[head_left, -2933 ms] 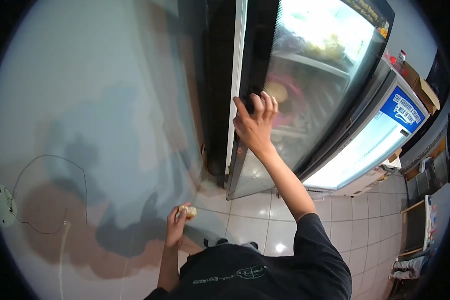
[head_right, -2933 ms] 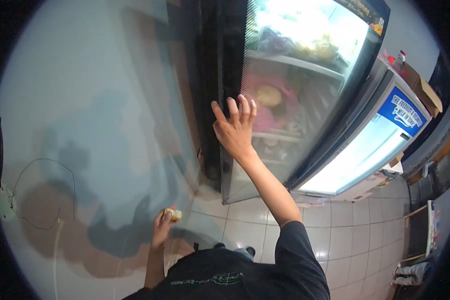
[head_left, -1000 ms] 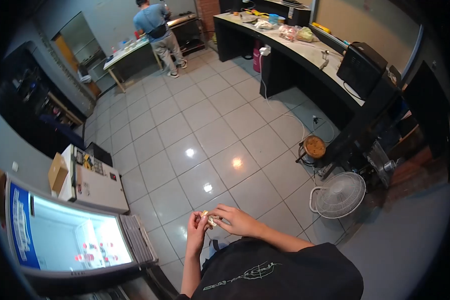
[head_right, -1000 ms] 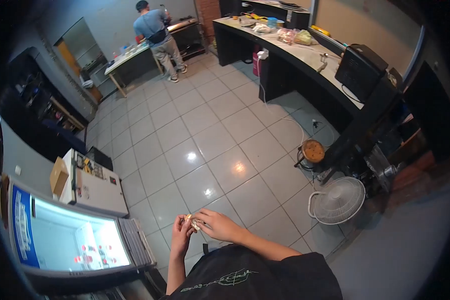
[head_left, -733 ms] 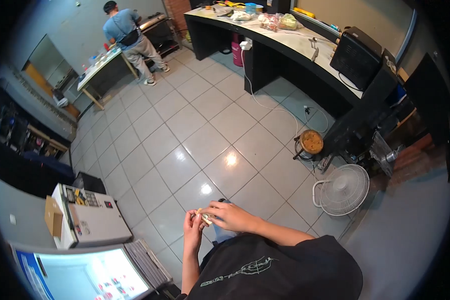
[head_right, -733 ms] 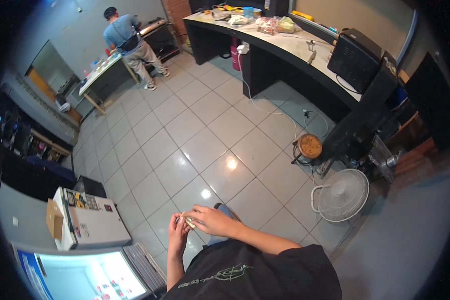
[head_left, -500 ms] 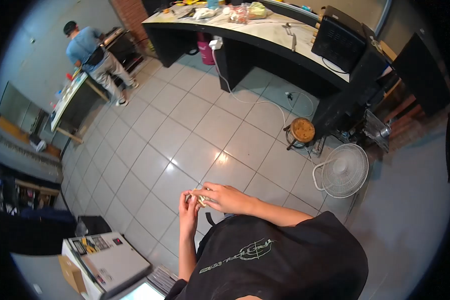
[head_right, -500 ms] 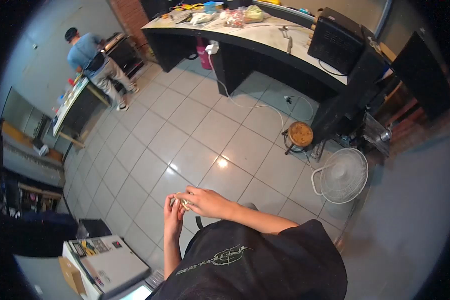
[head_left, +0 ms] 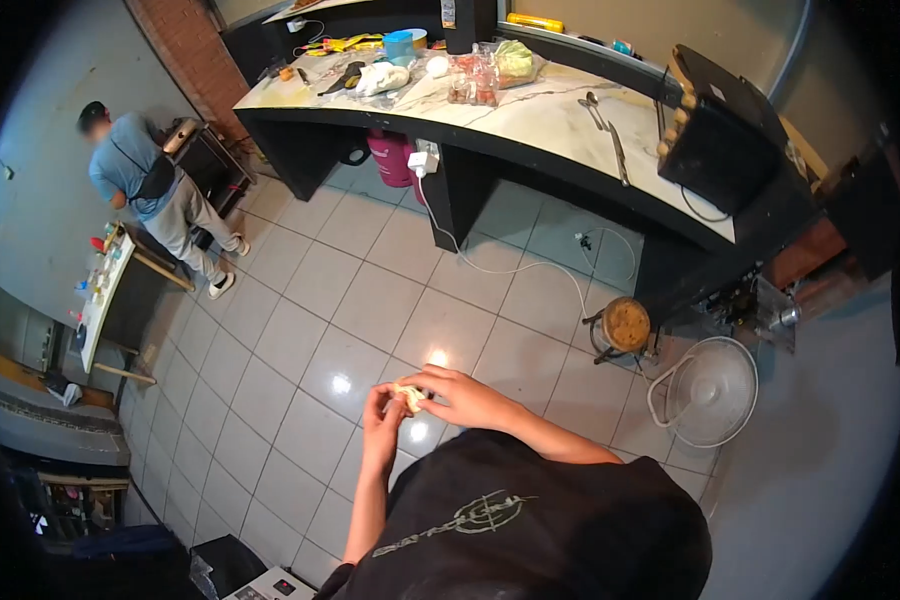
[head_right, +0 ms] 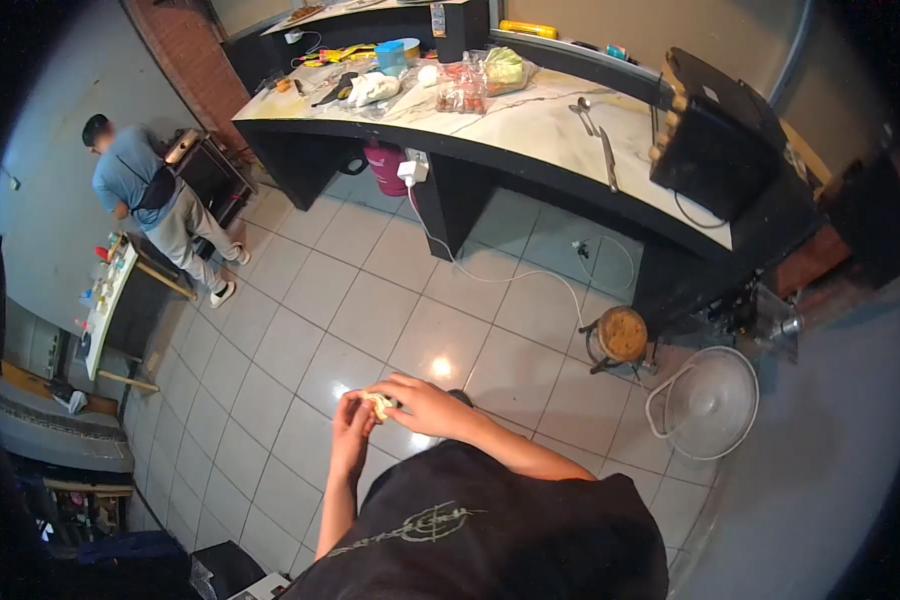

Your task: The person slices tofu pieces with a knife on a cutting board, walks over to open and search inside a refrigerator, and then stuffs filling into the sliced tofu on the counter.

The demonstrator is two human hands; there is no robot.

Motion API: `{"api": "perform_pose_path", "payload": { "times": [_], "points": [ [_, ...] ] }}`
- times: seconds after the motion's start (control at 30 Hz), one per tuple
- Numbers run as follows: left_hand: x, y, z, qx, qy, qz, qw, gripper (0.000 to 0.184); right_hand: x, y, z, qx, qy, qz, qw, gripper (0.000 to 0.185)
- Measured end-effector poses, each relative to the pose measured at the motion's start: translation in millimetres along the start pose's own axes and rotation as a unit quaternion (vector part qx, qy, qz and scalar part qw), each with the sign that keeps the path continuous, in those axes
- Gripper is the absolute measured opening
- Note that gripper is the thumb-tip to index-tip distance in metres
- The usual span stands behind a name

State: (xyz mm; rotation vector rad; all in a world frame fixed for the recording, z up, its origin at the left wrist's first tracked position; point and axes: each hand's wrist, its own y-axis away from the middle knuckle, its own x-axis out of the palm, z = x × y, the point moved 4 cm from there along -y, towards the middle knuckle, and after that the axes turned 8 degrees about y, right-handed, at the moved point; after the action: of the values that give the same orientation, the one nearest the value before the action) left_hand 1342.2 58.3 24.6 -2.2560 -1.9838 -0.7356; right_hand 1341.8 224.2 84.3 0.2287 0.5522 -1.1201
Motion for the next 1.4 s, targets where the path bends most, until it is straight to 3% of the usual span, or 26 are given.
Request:
{"api": "perform_pose_path", "payload": {
  "times": [0.17, 0.27, 0.43, 0.73, 0.8, 0.93, 1.03, 1.2, 1.27, 1.33, 1.4],
  "points": [
    [-27.2, -93.2, -72.1, 0.038, -0.06, -0.02, 0.997, 0.024, -21.8, -135.4, -10.0, -0.044, 0.011, 0.023, 0.999, 0.033],
    [-49.0, -147.3, -104.7, 0.068, -0.004, -0.071, 0.995, 0.024, -26.5, -209.8, -14.2, -0.087, -0.019, 0.033, 0.996, 0.034],
    [-105.3, -260.9, -137.5, 0.058, 0.023, -0.062, 0.996, 0.024, -25.3, -340.4, -46.3, -0.09, -0.009, 0.042, 0.995, 0.038],
    [-171.8, -497.4, -248.6, 0.0, -0.061, 0.061, 0.996, 0.027, -53.1, -558.4, -82.7, 0.0, -0.1, -0.053, 0.994, 0.049],
    [-179.9, -545.4, -269.0, 0.033, -0.081, 0.093, 0.992, 0.028, -61.0, -599.3, -89.3, 0.007, -0.107, -0.052, 0.993, 0.05],
    [-195.5, -618.7, -306.8, 0.012, -0.056, 0.108, 0.993, 0.029, -74.5, -679.8, -110.2, -0.027, -0.117, -0.109, 0.987, 0.049],
    [-208.2, -675.4, -326.0, -0.002, -0.058, 0.122, 0.991, 0.03, -74.7, -735.7, -146.4, 0.064, -0.279, -0.063, 0.956, 0.046],
    [-237.9, -782.6, -354.4, 0.019, -0.077, 0.098, 0.992, 0.03, -89.4, -852.8, -211.8, 0.044, -0.27, -0.059, 0.96, 0.047],
    [-245.6, -809.6, -378.6, 0.008, -0.07, 0.09, 0.993, 0.032, -98.7, -894.4, -214.7, 0.005, -0.243, -0.065, 0.968, 0.048],
    [-247.5, -845.6, -413.8, 0.034, -0.065, 0.08, 0.994, 0.033, -120.8, -944.7, -208.3, 0.066, -0.271, -0.02, 0.96, 0.047],
    [-271.1, -891.3, -428.3, 0.056, -0.092, 0.075, 0.991, 0.032, -125.3, -994.3, -217.1, 0.034, -0.267, -0.022, 0.963, 0.046]
  ]
}}
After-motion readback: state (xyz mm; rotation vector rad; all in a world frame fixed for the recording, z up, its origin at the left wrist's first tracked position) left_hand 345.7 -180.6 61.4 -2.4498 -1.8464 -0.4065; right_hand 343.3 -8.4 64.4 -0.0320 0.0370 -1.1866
